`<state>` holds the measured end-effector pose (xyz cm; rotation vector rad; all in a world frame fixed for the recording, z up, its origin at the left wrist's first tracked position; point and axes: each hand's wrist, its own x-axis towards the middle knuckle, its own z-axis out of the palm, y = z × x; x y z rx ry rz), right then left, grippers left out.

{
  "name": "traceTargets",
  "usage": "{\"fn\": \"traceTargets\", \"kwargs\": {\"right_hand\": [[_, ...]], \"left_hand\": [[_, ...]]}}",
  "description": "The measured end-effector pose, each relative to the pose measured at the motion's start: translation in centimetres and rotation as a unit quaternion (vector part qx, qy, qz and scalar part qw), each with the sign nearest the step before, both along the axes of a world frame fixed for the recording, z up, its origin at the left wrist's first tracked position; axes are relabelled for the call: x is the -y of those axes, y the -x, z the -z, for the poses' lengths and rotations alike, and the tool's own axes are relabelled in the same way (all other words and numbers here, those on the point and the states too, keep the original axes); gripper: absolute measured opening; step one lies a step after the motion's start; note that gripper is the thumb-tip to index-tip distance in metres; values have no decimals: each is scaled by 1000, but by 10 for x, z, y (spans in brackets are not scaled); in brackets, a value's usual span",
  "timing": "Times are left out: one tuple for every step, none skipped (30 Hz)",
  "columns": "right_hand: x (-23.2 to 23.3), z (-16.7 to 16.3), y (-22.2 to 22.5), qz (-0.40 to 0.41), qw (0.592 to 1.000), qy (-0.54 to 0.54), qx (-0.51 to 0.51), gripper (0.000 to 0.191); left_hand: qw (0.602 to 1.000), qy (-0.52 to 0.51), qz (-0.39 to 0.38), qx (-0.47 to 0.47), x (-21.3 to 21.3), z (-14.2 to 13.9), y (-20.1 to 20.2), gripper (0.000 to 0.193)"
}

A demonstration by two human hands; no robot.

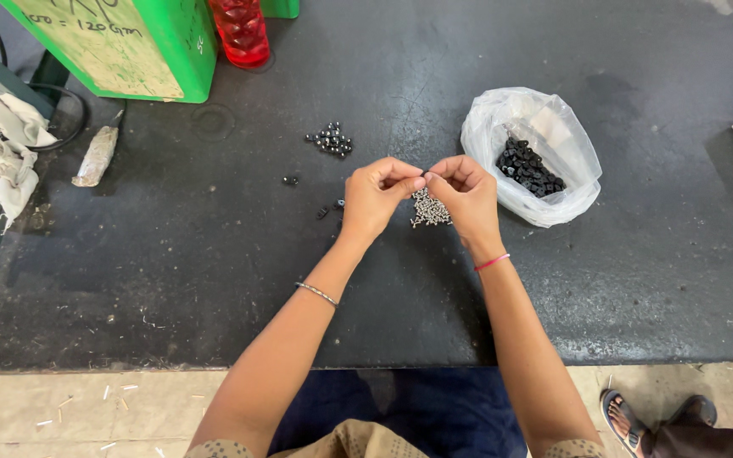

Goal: The person repeatedly picks small black and silver components from a table and joins them by hand. A yellow-handled tool is used briefly to assist with alignment. The person continues assembling units and placing them into a small pile on the table.

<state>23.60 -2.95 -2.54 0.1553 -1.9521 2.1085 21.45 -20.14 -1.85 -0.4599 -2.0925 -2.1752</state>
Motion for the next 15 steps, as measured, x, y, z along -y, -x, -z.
{"fn": "traceTargets", "kwargs": {"right_hand": [[0,1,1,2,1000,2,7,7],[-1,2,2,4,1000,3,14,6],[-1,2,3,6,1000,6,21,5],[-1,3,3,-1,1000,15,22,5],[-2,3,4,-9,999,25,24,6],[-2,3,4,-15,999,35,25,6],[-2,2,4,-21,999,37,28,6],[-3,2,4,-26,998,40,32,6],[-3,1,4,-32,998,42,35,5],[-2,0,3,-33,998,39,33,5],[-1,-2,3,-34,998,35,30,6],[-1,-4,3,-34,999,32,28,6],[0,-5,3,-35,998,35,29,10],[1,-7,2,-37,998,39,29,14],[2,-8,2,-38,998,42,29,18]], "left_hand": [[1000,13,-6,-10,0,-1,-1,10],[1000,18,-4,-11,1,-1,-2,10],[1000,22,-3,-11,1,-2,-2,10],[1000,27,0,-11,1,-3,-2,10],[999,30,-1,-12,2,-3,-2,10],[999,33,-1,-14,2,-4,-2,10],[999,36,-2,-15,2,-3,-1,10],[999,33,-1,-13,2,-3,0,10],[1000,29,0,-11,2,-2,1,10],[1000,26,1,-9,3,-1,2,10],[1000,11,8,0,3,0,3,10],[1000,-3,16,9,3,2,5,10],[999,-18,24,18,4,3,6,10],[999,-34,33,25,5,5,8,11],[997,-50,43,32,5,7,9,11]]}}
